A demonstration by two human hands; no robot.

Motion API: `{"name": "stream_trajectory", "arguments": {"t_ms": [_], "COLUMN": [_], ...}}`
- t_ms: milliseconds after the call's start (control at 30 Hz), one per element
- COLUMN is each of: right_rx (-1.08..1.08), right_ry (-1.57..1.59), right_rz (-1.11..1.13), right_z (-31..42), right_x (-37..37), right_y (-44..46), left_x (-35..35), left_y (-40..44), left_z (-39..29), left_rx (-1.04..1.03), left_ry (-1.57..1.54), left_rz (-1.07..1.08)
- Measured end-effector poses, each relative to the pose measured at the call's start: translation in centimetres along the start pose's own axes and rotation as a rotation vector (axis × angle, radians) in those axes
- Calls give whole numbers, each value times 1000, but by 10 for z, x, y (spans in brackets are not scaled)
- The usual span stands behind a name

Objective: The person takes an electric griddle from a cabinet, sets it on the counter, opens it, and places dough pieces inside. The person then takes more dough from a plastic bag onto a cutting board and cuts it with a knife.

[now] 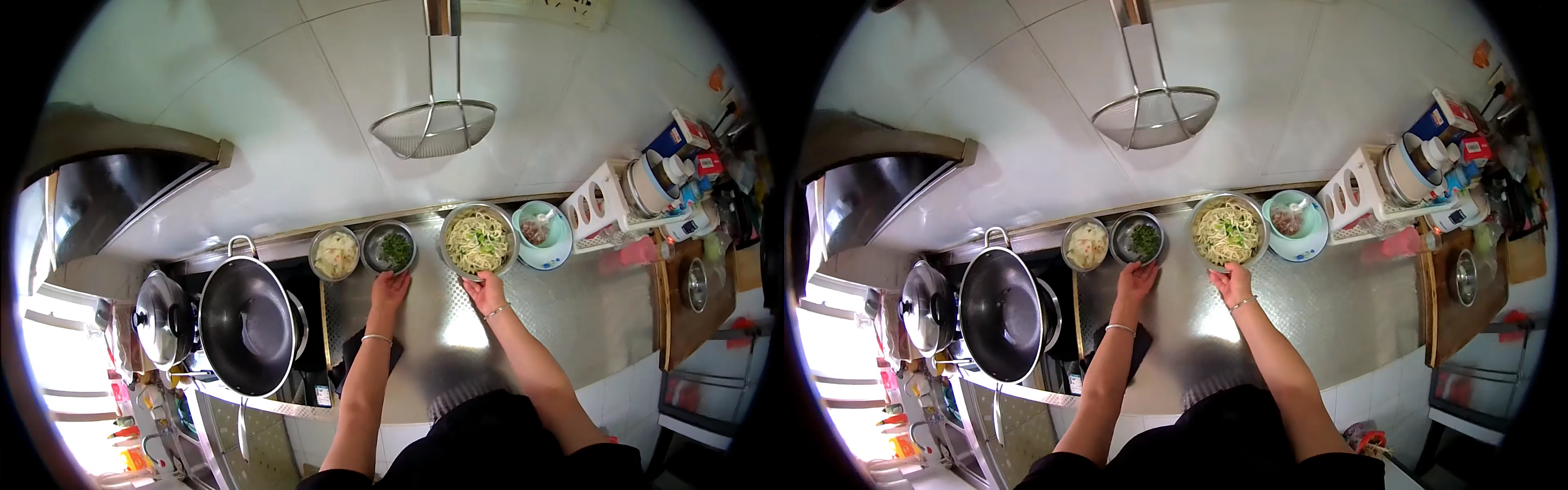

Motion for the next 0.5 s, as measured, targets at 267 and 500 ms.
{"name": "stream_trajectory", "arguments": {"t_ms": [267, 500], "right_rx": [-22, -61], "right_ry": [-122, -414], "right_rz": [-116, -65], "right_z": [-17, -38], "right_x": [35, 76], "right_y": [-36, -83], "left_x": [4, 1], "left_y": [-27, -94], "left_z": [38, 95], "left_rx": [58, -31], "left_ry": [18, 269], "left_rz": [34, 253]}}
Point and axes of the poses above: each hand's wrist, its own y-axis towards the middle knuckle, its own x-axis out of the back of the hand, z = x × y, the point moved 4 cm from there along y, towards the middle knuckle, and after that the axes turned 1 degree about -z, right-handed, at the moved point
